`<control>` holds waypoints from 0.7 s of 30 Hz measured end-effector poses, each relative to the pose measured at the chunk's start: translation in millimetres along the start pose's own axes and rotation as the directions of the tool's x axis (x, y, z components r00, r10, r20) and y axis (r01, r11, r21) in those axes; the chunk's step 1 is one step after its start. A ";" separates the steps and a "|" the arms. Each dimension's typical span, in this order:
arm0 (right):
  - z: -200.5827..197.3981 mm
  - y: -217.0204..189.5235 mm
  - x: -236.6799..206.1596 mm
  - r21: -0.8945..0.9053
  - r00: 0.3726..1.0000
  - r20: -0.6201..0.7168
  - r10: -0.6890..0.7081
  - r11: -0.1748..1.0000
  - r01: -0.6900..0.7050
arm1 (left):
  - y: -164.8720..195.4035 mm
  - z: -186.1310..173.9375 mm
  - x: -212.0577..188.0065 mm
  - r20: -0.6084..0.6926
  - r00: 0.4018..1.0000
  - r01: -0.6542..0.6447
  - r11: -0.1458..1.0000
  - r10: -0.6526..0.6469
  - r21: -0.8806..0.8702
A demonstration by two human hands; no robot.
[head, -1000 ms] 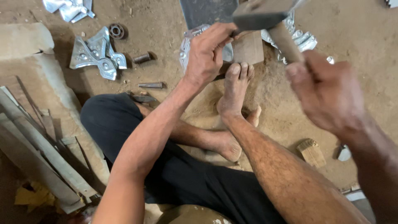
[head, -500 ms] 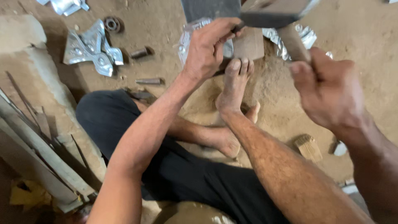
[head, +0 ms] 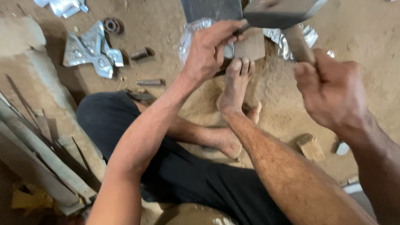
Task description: The person sits on the ground holding a punch against a galvanized metal bracket resting on a wooden block, and repeatedly strikes the punch with a hammer to shape or bend the bracket. They reposition the bracket and punch between strikes and continue hammering other spots on the piece.
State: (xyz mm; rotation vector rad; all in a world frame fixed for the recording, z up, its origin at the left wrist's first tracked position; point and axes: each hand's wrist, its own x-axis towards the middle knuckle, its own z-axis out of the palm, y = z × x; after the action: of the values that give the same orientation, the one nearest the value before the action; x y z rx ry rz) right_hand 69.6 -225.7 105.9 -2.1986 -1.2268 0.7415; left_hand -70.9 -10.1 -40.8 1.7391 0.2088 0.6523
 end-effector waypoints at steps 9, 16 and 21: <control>-3.8 21.5 -8.6 -0.161 0.998 -0.046 0.031 0.986 -0.038 | -0.9 -0.5 -0.1 -0.023 0.995 -0.094 0.993 0.095 0.069; -5.6 11.5 -12.0 -0.214 0.985 0.071 0.159 0.967 -0.141 | 0.6 -0.8 -0.4 0.035 0.999 -0.011 1.000 0.011 0.001; -1.6 14.7 -11.6 -0.151 0.995 -0.003 0.105 0.983 -0.104 | 0.6 0.8 -0.3 0.023 0.999 -0.029 0.999 0.029 0.019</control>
State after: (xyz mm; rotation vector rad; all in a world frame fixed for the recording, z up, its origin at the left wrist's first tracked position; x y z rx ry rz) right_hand 74.2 -242.9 99.8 -2.4010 -1.2131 0.7160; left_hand -70.8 -11.0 -40.5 1.7708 0.1747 0.6531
